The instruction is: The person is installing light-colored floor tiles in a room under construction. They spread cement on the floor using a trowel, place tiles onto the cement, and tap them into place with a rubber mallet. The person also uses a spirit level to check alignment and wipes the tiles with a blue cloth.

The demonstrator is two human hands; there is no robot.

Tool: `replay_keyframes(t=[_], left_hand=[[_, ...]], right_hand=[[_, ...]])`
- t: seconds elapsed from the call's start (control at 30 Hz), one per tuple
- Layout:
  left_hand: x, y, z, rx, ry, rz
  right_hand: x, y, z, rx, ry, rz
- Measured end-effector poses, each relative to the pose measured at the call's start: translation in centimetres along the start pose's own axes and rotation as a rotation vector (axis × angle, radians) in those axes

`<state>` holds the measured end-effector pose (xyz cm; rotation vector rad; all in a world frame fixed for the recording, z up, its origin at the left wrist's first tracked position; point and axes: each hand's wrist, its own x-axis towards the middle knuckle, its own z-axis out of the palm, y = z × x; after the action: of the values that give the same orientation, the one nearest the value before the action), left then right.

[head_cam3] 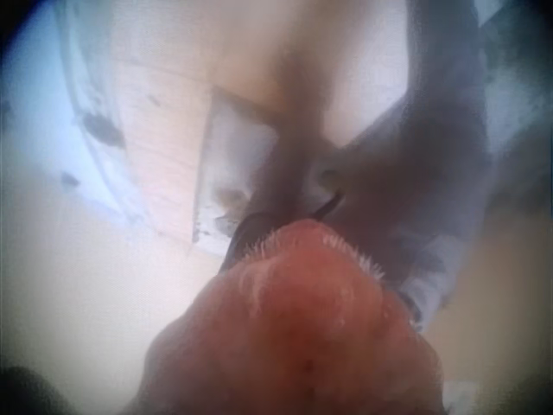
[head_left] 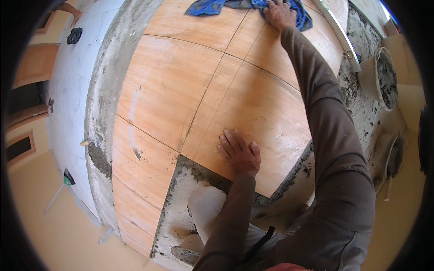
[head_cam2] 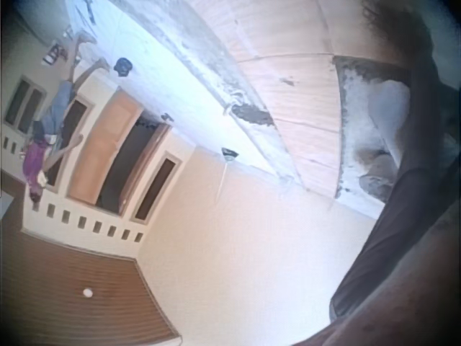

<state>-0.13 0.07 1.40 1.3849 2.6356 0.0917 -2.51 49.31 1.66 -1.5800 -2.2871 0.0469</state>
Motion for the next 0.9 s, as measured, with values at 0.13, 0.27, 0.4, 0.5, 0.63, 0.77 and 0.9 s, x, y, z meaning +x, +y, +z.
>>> replay_keyframes(t=[0.13,0.27,0.4,0.5,0.63,0.77,0.9], left_hand=[[0.0,0.3,0.3,-0.011,0.02,0.019],[-0.2,0.3,0.2,0.003,0.029,0.023],[0.0,0.2,0.1,0.072,0.016,0.006],[-0.4,-0.2,-0.6,0.329,-0.163,0.066],[-1.4,-0.8,1.0,0.359,-0.2,0.099],[-0.3,0.2,0.5,-0.014,0.061,0.015],[-0.4,0.3,0.8,0.024,0.057,-0.006]], right_hand=[[-0.9,4.5,-2.8,-0.039,-0.066,-0.02],[-6.1,-2.3,-0.6,-0.008,-0.012,-0.249],[-15.6,-15.1,0.7,0.304,0.114,-0.413],[-20.8,-23.6,0.8,0.482,-0.038,-0.486],[-21.4,-28.5,2.4,0.568,-0.116,-0.703],[-16.5,-21.7,1.5,0.383,-0.012,-0.618],[-16.7,-9.1,-1.9,0.243,-0.013,-0.484]])
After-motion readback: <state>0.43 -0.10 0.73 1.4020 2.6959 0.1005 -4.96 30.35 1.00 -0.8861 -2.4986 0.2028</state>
